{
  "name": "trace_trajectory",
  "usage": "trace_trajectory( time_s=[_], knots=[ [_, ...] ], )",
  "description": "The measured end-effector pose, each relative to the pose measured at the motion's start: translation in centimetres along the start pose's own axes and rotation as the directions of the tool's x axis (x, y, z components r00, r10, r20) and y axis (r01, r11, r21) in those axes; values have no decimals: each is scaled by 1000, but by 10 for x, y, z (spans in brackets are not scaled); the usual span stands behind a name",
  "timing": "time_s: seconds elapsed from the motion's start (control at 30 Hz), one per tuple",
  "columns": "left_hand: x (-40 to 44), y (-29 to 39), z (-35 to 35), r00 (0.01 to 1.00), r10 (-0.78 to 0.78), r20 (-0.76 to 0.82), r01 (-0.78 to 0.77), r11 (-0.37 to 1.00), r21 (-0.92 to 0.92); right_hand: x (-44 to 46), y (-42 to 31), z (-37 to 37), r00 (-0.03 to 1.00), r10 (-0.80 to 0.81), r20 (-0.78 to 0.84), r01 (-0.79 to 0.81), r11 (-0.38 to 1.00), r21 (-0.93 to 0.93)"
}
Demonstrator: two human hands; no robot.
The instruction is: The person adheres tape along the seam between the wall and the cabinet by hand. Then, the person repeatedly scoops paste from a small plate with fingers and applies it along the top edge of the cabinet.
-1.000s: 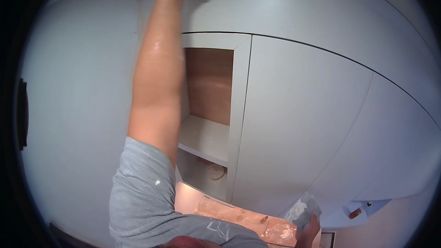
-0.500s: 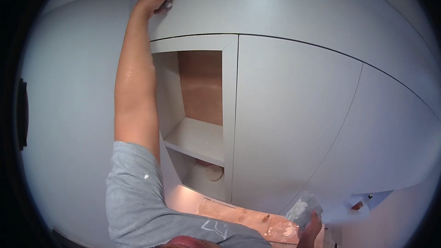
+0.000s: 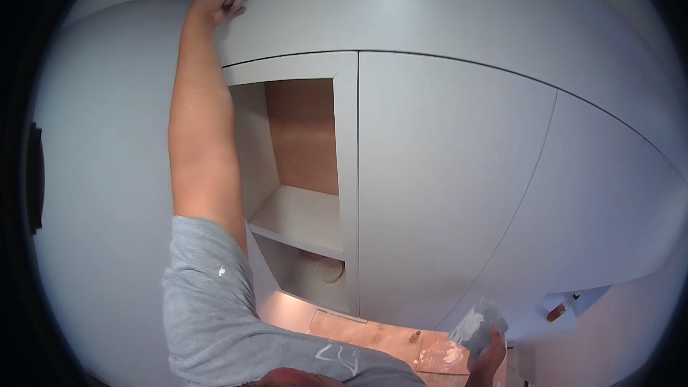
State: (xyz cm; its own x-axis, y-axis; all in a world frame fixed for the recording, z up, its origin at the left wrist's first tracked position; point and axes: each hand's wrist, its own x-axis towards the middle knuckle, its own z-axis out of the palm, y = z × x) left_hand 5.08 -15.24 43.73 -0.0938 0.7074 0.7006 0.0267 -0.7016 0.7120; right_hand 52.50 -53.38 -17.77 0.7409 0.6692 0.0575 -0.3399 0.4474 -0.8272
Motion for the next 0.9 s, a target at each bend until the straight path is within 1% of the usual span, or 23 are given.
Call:
trace_trajectory(
  time_s=[0.03, 0.07, 0.1, 0.13, 0.17, 0.2, 0.23, 0.27, 0.3, 0.33, 0.37, 0.4, 0.43, 0.5, 0.53, 0.63, 0.7, 0.73, 0.77, 0.8, 0.83, 0.87, 0.9],
  knots=[
    [-16, 7, 18, 1000, 20, 2, -20, 1000, 1, 4, 8, -6, 998, -61, -5, 60, 996, -67],
    [-35, 12, 36, 995, 61, 77, -69, 992, 103, 0, 6, 4, 999, -51, -4, 51, 998, -42],
    [-59, 13, 50, 974, 158, 162, -172, 982, 77, -6, -2, 23, 999, -41, -2, 41, 999, -18],
    [-92, 7, 67, 940, 247, 236, -270, 961, 66, -6, -14, 42, 999, 43, -14, -41, 994, 99],
    [-125, 0, 86, 892, 333, 307, -362, 931, 40, 9, -3, 25, 995, 62, 79, -69, 993, 94],
    [-176, -11, 108, 835, 402, 375, -441, 897, 20, 9, -3, 28, 990, 105, 92, -115, 987, 112],
    [-231, -23, 125, 703, 420, 574, -398, 901, -173, 12, -1, 27, 983, 148, 104, -161, 978, 129],
    [-280, -58, 147, 636, 447, 629, -287, 894, -345, 3, -15, 47, 989, 138, 45, -143, 980, 138],
    [-317, -67, 149, 428, 288, 857, -378, 918, -119, -6, -29, 65, 992, 127, -16, -123, 982, 144],
    [-351, -87, 162, 284, 283, 916, -388, 908, -160, -17, -42, 83, 990, 116, -76, -104, 984, 148],
    [-383, -110, 176, 152, 287, 946, -416, 887, -202, -16, -46, 88, 990, 129, -65, -112, 968, 224],
    [-413, -132, 187, 110, 326, 939, -391, 883, -261, -17, -46, 90, 991, 128, -24, -116, 948, 295],
    [-436, -149, 196, 79, 364, 928, -364, 877, -313, -20, -48, 90, 993, 114, 3, -109, 942, 316],
    [-453, -167, 209, 23, 316, 949, -398, 873, -281, -18, -52, 93, 993, 84, 86, -109, 928, 357],
    [-458, -170, 211, 5, 286, 958, -419, 871, -258, -19, -52, 93, 993, 101, 65, -118, 926, 358],
    [-460, -169, 219, -69, 196, 978, -386, 899, -207, -18, -54, 91, 987, 155, 30, -156, 916, 370],
    [-460, -171, 223, -67, 202, 977, -404, 890, -211, -19, -59, 91, 982, 187, 17, -179, 905, 386],
    [-461, -172, 228, -76, 221, 972, -409, 882, -232, -18, -59, 89, 973, 233, -4, -217, 912, 349],
    [-463, -178, 230, -41, 275, 961, -399, 877, -268, -17, -56, 86, 963, 266, -47, -239, 918, 315],
    [-466, -185, 232, -22, 354, 935, -376, 864, -336, -16, -47, 81, 970, 237, -46, -214, 932, 292],
    [-466, -185, 233, -38, 302, 952, -373, 880, -294, -15, -38, 75, 979, 193, -64, -170, 949, 265],
    [-466, -187, 233, -66, 256, 964, -371, 891, -262, -13, -33, 72, 974, 190, -120, -171, 973, 156],
    [-468, -194, 236, -74, 288, 955, -345, 891, -295, -7, -22, 66, 966, 230, -121, -206, 962, 181]
  ],
)
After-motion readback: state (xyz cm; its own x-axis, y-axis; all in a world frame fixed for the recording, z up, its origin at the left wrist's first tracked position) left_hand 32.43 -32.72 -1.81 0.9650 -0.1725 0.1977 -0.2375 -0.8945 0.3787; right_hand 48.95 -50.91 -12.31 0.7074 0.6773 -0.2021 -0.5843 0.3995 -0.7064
